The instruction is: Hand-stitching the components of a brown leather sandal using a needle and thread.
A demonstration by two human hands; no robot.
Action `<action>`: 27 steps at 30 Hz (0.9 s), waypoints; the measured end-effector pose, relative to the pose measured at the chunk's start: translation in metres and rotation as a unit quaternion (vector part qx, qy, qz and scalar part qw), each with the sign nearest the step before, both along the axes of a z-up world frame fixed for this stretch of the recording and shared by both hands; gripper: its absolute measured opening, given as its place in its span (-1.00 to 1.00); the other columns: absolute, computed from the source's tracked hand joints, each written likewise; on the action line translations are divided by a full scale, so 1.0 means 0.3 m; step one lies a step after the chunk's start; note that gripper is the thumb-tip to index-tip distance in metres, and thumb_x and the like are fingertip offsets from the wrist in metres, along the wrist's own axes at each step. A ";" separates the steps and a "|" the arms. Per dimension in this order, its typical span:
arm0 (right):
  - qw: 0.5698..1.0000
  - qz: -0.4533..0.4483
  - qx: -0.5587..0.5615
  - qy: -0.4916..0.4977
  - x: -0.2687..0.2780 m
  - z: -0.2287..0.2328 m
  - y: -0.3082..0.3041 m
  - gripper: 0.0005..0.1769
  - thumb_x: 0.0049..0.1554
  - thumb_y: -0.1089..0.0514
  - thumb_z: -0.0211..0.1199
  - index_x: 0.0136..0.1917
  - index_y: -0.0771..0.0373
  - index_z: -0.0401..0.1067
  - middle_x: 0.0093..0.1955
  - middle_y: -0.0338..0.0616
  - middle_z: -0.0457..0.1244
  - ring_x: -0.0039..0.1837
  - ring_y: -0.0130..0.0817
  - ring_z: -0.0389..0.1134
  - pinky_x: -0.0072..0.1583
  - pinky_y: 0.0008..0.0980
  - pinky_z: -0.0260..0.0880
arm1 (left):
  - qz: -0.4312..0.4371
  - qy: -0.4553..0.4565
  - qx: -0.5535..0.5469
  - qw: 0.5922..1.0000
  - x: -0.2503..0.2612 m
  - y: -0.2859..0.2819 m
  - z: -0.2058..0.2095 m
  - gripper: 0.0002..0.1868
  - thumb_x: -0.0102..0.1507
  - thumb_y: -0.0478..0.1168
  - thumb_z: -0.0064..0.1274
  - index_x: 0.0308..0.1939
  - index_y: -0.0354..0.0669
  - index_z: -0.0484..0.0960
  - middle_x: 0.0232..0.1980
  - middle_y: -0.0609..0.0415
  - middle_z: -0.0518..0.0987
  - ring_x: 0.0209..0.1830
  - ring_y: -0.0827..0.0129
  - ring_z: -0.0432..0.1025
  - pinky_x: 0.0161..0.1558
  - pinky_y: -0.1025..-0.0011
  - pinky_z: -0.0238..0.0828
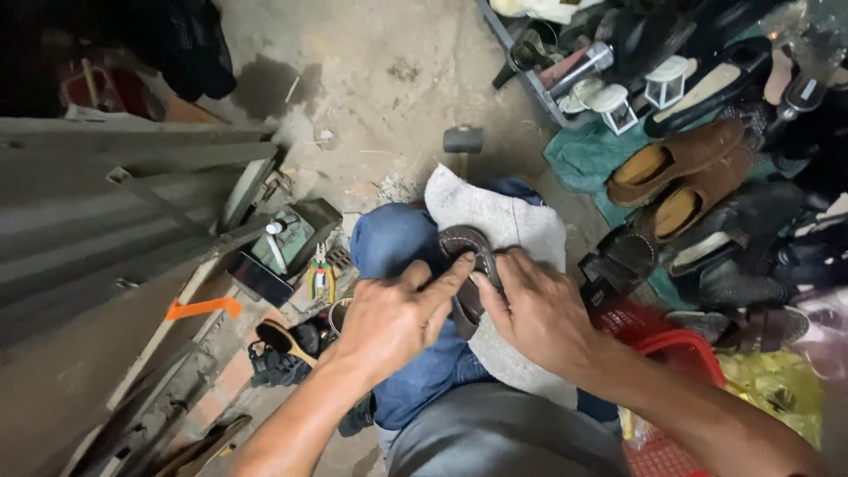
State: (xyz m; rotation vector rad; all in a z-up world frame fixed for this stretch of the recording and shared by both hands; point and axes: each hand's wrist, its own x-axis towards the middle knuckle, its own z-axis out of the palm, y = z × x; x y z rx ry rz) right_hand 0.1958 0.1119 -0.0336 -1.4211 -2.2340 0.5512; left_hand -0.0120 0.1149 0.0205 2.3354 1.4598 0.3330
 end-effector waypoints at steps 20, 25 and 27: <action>0.984 0.054 -0.170 0.007 0.021 0.059 0.050 -0.56 0.32 -0.13 0.08 -0.10 0.30 0.45 -0.27 0.08 0.31 -0.21 0.18 0.41 -0.32 0.00 0.38 | 0.076 -0.156 -0.090 0.981 0.009 0.002 -0.096 -0.72 0.30 -0.16 -0.06 -0.05 0.21 0.75 -0.34 0.06 0.69 -0.34 0.05 0.61 -0.36 0.16 0.58; 0.904 0.029 -0.368 0.215 0.071 0.110 0.005 -0.71 0.23 0.07 0.17 0.14 0.18 0.58 -0.29 0.07 0.48 -0.17 -0.08 0.58 -0.20 -0.13 0.57 | 0.102 -0.160 -0.126 0.974 -0.093 -0.039 0.007 -0.75 0.36 -0.10 0.04 0.08 0.15 0.71 -0.04 0.17 0.75 -0.09 0.18 0.63 -0.18 0.23 0.60; 0.895 -0.017 -0.382 0.228 0.115 0.096 0.022 -0.72 0.20 0.08 0.23 0.10 0.17 0.63 -0.36 0.03 0.46 -0.27 -0.21 0.45 -0.23 -0.23 0.51 | 0.100 -0.123 -0.122 0.980 -0.099 -0.044 -0.007 -0.79 0.38 -0.11 -0.05 -0.01 0.15 0.69 -0.16 0.20 0.70 -0.15 0.17 0.61 -0.24 0.23 0.57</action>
